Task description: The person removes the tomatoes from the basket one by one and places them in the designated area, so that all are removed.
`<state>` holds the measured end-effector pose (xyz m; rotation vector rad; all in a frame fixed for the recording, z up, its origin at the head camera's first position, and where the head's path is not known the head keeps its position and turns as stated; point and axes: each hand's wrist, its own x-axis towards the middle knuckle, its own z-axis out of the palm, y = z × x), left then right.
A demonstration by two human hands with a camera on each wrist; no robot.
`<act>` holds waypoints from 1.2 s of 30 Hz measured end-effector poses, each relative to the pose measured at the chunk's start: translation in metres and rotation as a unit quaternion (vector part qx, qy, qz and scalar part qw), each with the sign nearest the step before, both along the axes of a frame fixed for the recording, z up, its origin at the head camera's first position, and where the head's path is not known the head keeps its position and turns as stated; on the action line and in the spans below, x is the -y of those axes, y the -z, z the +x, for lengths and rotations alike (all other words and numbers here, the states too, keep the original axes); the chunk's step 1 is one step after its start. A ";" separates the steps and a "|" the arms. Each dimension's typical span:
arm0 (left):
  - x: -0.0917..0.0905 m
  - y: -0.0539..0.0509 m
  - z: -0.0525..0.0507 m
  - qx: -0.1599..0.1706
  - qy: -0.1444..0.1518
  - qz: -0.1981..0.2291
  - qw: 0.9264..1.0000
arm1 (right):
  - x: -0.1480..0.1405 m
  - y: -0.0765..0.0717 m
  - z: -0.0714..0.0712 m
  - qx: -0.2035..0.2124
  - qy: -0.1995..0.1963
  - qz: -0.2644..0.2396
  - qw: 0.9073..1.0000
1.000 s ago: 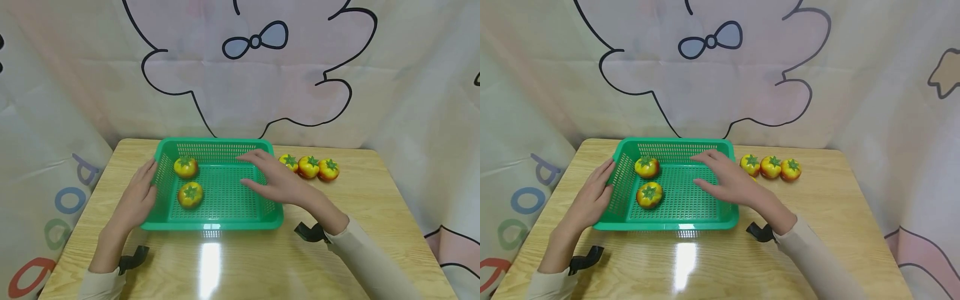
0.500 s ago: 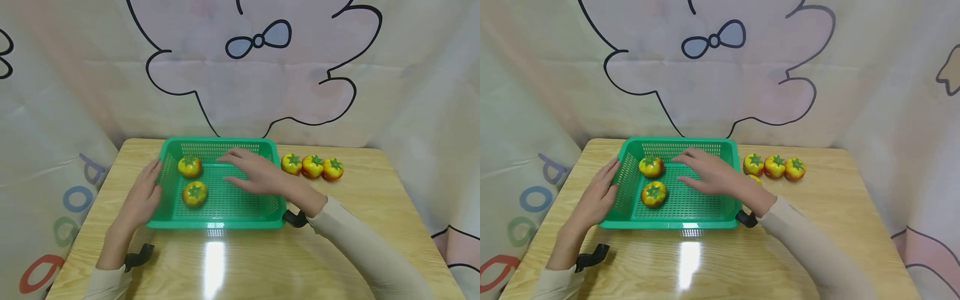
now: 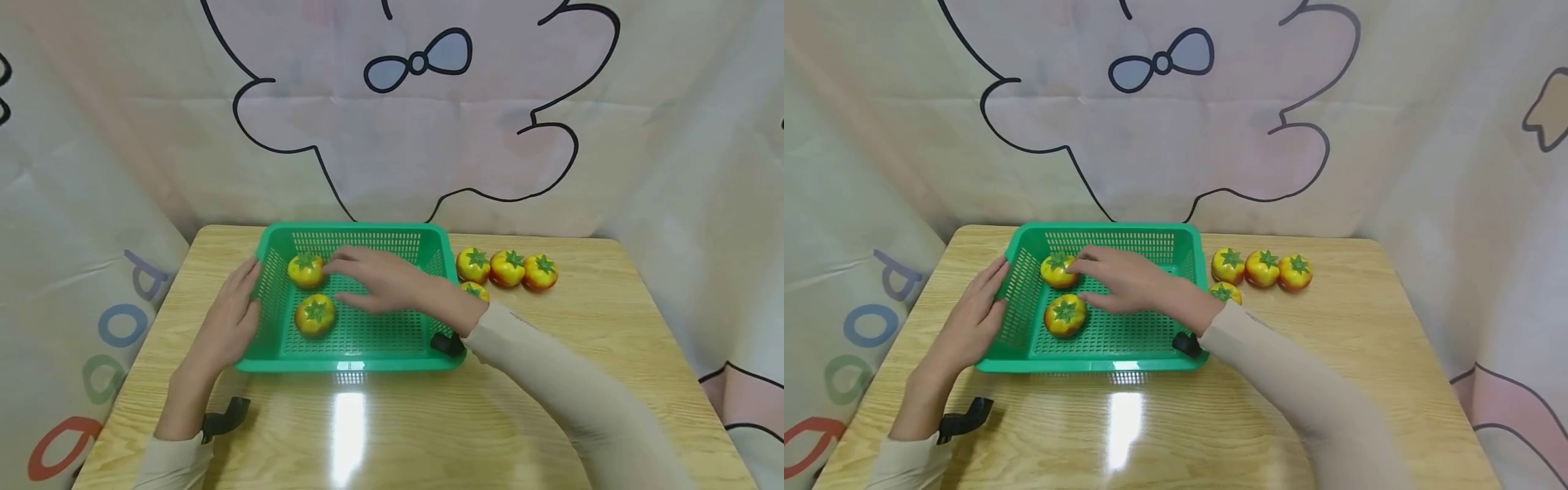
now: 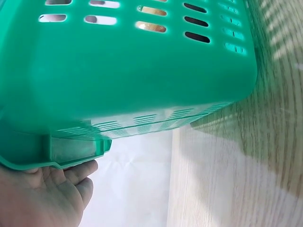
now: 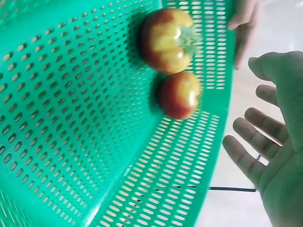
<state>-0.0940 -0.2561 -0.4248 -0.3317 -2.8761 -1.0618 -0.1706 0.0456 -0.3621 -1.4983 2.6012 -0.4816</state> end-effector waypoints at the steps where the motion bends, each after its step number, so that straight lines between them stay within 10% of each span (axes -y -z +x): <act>1: 0.000 -0.001 0.000 -0.001 0.000 0.001 1.000 | 0.002 0.001 -0.002 -0.002 0.000 0.002 1.000; 36: -0.001 0.002 0.001 -0.015 0.004 0.008 1.000 | 0.057 0.039 0.002 0.062 -0.072 0.127 0.987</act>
